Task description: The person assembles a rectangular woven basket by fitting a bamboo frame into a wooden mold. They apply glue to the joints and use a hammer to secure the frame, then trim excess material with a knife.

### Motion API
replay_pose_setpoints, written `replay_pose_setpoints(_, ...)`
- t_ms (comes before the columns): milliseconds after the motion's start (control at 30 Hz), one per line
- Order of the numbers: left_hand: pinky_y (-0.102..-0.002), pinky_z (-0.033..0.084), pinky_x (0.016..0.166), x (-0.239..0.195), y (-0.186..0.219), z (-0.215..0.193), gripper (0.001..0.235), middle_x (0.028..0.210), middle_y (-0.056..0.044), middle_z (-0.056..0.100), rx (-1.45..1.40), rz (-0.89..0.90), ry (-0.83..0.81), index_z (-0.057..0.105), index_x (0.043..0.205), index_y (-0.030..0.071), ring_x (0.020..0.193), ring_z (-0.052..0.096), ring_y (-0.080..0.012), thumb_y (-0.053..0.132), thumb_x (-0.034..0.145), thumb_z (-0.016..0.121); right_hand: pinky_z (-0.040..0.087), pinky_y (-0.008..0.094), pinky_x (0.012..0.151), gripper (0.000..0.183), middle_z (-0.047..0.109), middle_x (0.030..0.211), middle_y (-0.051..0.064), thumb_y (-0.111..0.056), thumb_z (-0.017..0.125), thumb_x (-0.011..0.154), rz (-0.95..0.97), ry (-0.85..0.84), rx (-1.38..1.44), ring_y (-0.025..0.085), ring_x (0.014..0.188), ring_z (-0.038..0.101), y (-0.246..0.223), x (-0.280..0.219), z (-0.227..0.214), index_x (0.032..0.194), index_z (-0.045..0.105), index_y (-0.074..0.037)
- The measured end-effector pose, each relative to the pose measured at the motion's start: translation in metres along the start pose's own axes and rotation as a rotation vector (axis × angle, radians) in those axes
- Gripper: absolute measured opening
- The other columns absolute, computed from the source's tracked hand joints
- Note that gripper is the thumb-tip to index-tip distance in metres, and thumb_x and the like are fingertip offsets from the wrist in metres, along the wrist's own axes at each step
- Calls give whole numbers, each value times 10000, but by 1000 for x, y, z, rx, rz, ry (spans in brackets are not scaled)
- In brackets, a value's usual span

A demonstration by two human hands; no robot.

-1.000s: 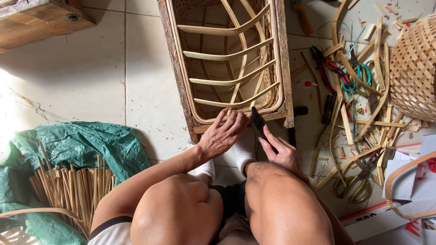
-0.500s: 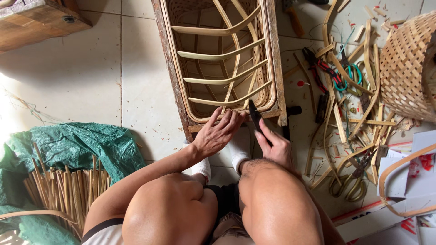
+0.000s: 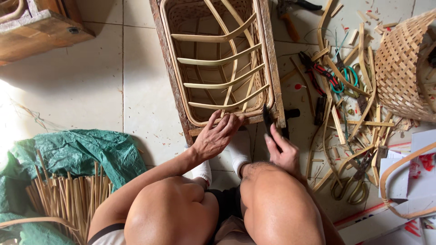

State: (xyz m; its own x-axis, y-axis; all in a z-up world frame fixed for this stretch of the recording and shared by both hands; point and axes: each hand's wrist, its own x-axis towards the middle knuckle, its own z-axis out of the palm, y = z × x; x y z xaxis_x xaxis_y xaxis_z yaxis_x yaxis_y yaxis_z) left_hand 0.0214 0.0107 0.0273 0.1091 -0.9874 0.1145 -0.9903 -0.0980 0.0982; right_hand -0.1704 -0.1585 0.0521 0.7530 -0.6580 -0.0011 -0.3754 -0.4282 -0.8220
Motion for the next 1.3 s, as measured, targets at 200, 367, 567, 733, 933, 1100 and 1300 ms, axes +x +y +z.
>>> replay_pose_setpoints(200, -539, 313, 1211, -6, 3, 2, 672, 1444, -183, 511, -34, -9, 8, 341, 1588, -12, 1352, 512, -288, 172, 967, 519, 544, 279, 631, 436, 748, 854, 148, -122, 739, 953, 86, -133, -52, 102, 697, 680, -3, -11, 0, 1380, 659, -87)
replay_pose_setpoints(367, -539, 316, 1203, -6, 5, 4, 677, 1410, -174, 504, -27, -24, 5, 325, 1604, 28, 1357, 507, -303, 169, 970, 518, 523, 332, 534, 457, 749, 830, 151, -156, 704, 954, 357, -279, 19, 150, 582, 619, -20, 9, -11, 1404, 635, -109)
replay_pose_setpoints(567, -546, 321, 1198, -4, 4, 3, 667, 1407, -180, 514, -39, -16, 1, 355, 1588, 5, 1342, 520, -298, 167, 963, 521, 523, 291, 507, 410, 745, 863, 151, -171, 664, 1016, 49, -236, -24, 131, 616, 642, -18, 18, -23, 1414, 605, -92)
replay_pose_setpoints(733, -542, 330, 1187, -6, -2, -3, 610, 1417, -170, 532, -92, -17, 72, 437, 1546, -14, 1344, 531, -280, 162, 973, 551, 495, 264, 407, 440, 725, 817, 105, -155, 671, 1025, 22, 16, 61, 95, 473, 583, 27, 12, -32, 1446, 588, -55)
replay_pose_setpoints(933, -510, 366, 1161, -12, -9, -14, 508, 1375, -139, 579, -239, -84, 252, 559, 1397, 21, 1308, 547, -280, 160, 935, 718, 462, 301, 436, 587, 618, 700, 125, -183, 646, 1055, 352, 258, -28, 136, 496, 556, 121, -23, -60, 1569, 439, 8)
replay_pose_setpoints(1100, -490, 389, 1148, -28, -12, -19, 493, 1285, -97, 609, -301, -159, 331, 579, 1352, 47, 1218, 583, -274, 188, 947, 822, 537, 496, 702, 386, 713, 891, 211, -311, 720, 1111, 394, 15, -610, 370, 767, 693, 203, -62, -71, 1393, 695, -47)
replay_pose_setpoints(1300, -513, 383, 1131, -39, -15, -18, 665, 1189, -86, 626, -219, -298, 306, 534, 1456, 70, 1119, 604, -252, 289, 901, 828, 557, 435, 887, 464, 610, 1211, 130, -204, 786, 977, 134, 163, -499, 306, 1052, 686, 210, -12, -59, 1406, 680, -62)
